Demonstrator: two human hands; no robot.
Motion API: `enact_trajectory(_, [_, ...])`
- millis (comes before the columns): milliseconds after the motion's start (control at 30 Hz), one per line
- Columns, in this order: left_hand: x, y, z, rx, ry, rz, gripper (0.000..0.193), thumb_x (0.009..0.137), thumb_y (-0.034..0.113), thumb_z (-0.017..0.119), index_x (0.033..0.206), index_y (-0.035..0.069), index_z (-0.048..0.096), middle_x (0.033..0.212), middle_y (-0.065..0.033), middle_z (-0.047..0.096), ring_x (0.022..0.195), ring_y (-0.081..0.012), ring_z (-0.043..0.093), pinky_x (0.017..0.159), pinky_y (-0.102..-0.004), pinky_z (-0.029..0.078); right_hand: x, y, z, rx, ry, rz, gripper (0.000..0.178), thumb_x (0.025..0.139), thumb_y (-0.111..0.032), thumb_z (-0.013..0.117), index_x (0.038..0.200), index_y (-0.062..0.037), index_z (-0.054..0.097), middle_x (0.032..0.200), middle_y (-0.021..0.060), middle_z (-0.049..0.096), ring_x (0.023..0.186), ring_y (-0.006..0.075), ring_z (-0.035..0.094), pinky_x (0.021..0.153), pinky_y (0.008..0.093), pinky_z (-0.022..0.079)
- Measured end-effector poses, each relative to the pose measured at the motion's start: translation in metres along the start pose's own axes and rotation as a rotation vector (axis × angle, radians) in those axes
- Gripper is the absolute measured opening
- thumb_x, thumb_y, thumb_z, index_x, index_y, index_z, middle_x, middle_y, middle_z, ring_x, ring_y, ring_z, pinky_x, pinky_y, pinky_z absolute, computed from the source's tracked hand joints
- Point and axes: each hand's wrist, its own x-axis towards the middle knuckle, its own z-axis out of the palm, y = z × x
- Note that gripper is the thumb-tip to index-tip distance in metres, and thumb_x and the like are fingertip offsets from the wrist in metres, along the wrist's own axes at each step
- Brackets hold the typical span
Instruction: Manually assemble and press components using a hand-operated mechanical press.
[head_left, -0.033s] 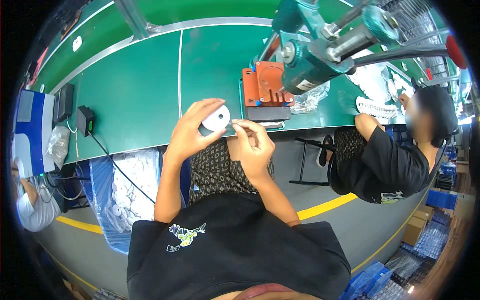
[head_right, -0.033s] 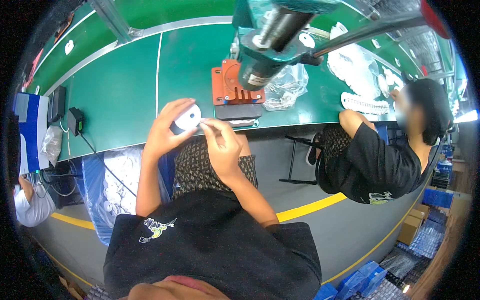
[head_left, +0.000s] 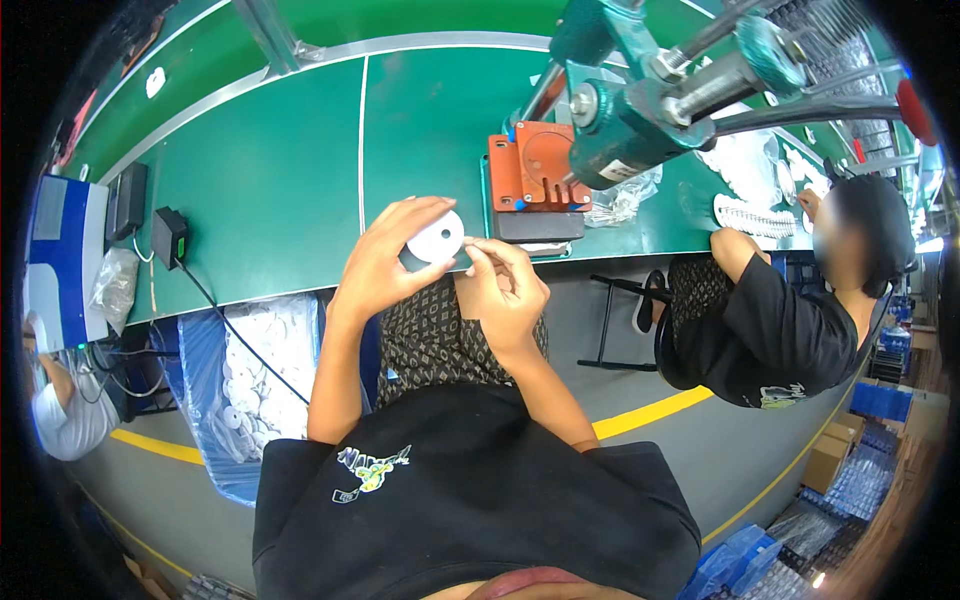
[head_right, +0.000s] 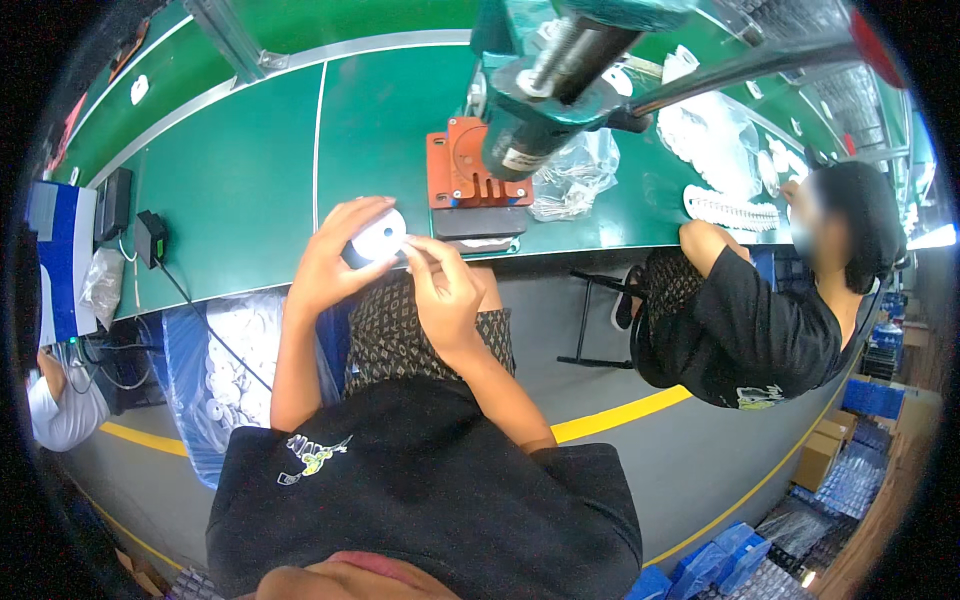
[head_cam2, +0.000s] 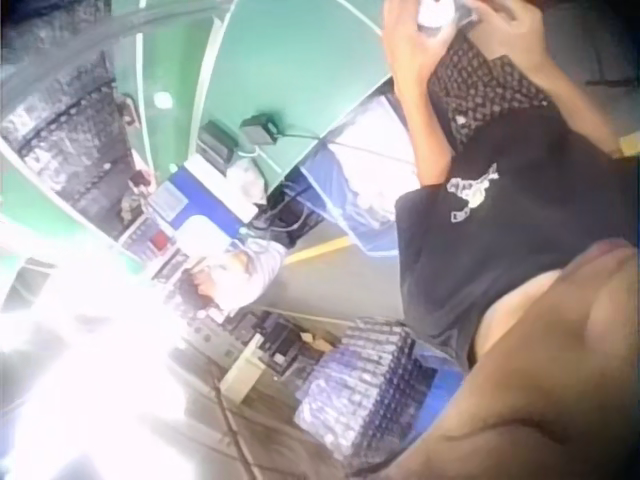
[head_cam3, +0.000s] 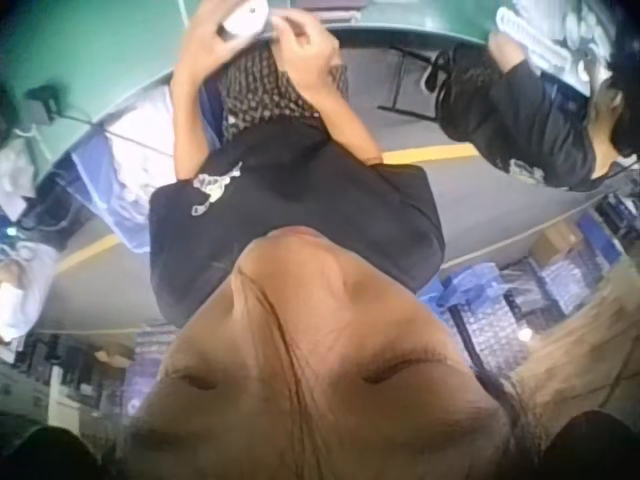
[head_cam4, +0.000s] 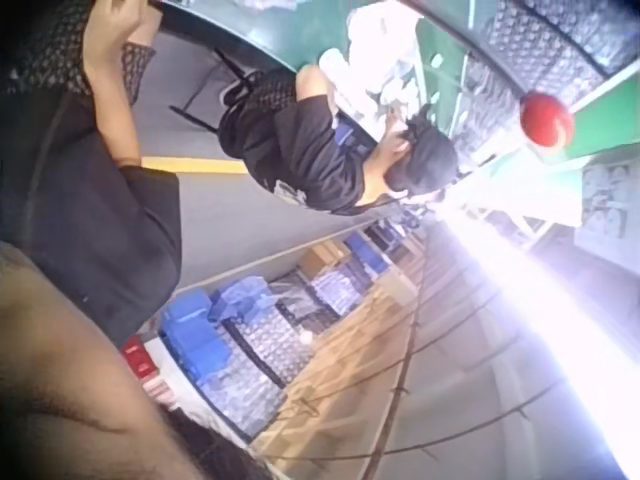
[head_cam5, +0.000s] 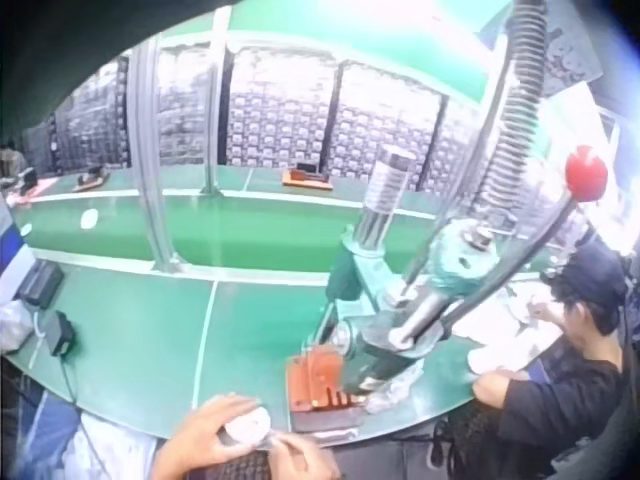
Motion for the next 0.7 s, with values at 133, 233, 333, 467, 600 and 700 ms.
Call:
enact_trajectory(133, [0.000,-0.008,0.002,0.110,-0.023,0.098,0.055,0.071,0.017,0.076,0.124,0.007,0.063,0.129,-0.0124,0.061,0.122,-0.0321,0.055,0.111,-0.0463,0.035,-0.001,0.009,0.004,0.074,0.020,0.032,0.013,0.092,0.005,0.063,0.105,0.0060,0.059,0.101,0.0163,0.072,0.074,0.0113,0.066,0.068,0.0243,0.055])
enact_trajectory(233, [0.001,-0.009,0.003,0.102,0.004,0.104,0.048,0.073,0.017,0.073,0.120,0.009,0.065,0.129,-0.0084,0.061,0.120,-0.0297,0.055,0.111,-0.0449,0.037,0.000,0.012,0.004,0.060,0.015,0.022,0.013,0.091,0.005,0.063,0.104,0.0064,0.059,0.099,0.0154,0.072,0.072,0.0117,0.067,0.065,0.0247,0.055])
enact_trajectory(333, [0.001,-0.011,0.003,0.107,0.001,0.101,0.047,0.074,0.018,0.073,0.119,0.009,0.065,0.129,-0.0085,0.061,0.120,-0.0298,0.055,0.110,-0.0448,0.038,0.000,0.012,0.003,0.042,0.016,-0.003,0.013,0.090,0.004,0.065,0.102,0.0064,0.060,0.097,0.0139,0.073,0.069,0.0120,0.068,0.062,0.0246,0.055])
enact_trajectory(467, [0.002,-0.008,0.003,0.089,0.005,0.094,0.046,0.073,0.018,0.073,0.118,0.009,0.065,0.129,-0.0073,0.061,0.122,-0.0310,0.053,0.109,-0.0447,0.039,0.000,0.016,0.001,-0.012,0.023,-0.063,0.013,0.088,0.004,0.067,0.100,0.0045,0.062,0.094,0.0135,0.073,0.070,0.0133,0.069,0.059,0.0238,0.054])
enact_trajectory(600, [0.001,-0.005,0.002,0.067,-0.022,0.053,0.049,0.070,0.015,0.075,0.117,0.008,0.065,0.130,-0.0106,0.062,0.124,-0.0336,0.052,0.109,-0.0452,0.037,0.003,0.016,-0.001,-0.168,0.021,-0.186,0.013,0.086,0.003,0.070,0.098,0.0026,0.064,0.093,0.0143,0.073,0.068,0.0174,0.070,0.058,0.0257,0.054])
enact_trajectory(700, [0.000,-0.008,0.001,0.063,-0.044,0.044,0.050,0.069,0.016,0.075,0.117,0.008,0.065,0.133,-0.0111,0.059,0.126,-0.0349,0.050,0.109,-0.0448,0.038,0.009,0.006,0.001,-0.395,-0.032,-0.288,0.015,0.083,0.002,0.072,0.096,0.0016,0.065,0.092,0.0142,0.072,0.068,0.0228,0.070,0.059,0.0289,0.054])
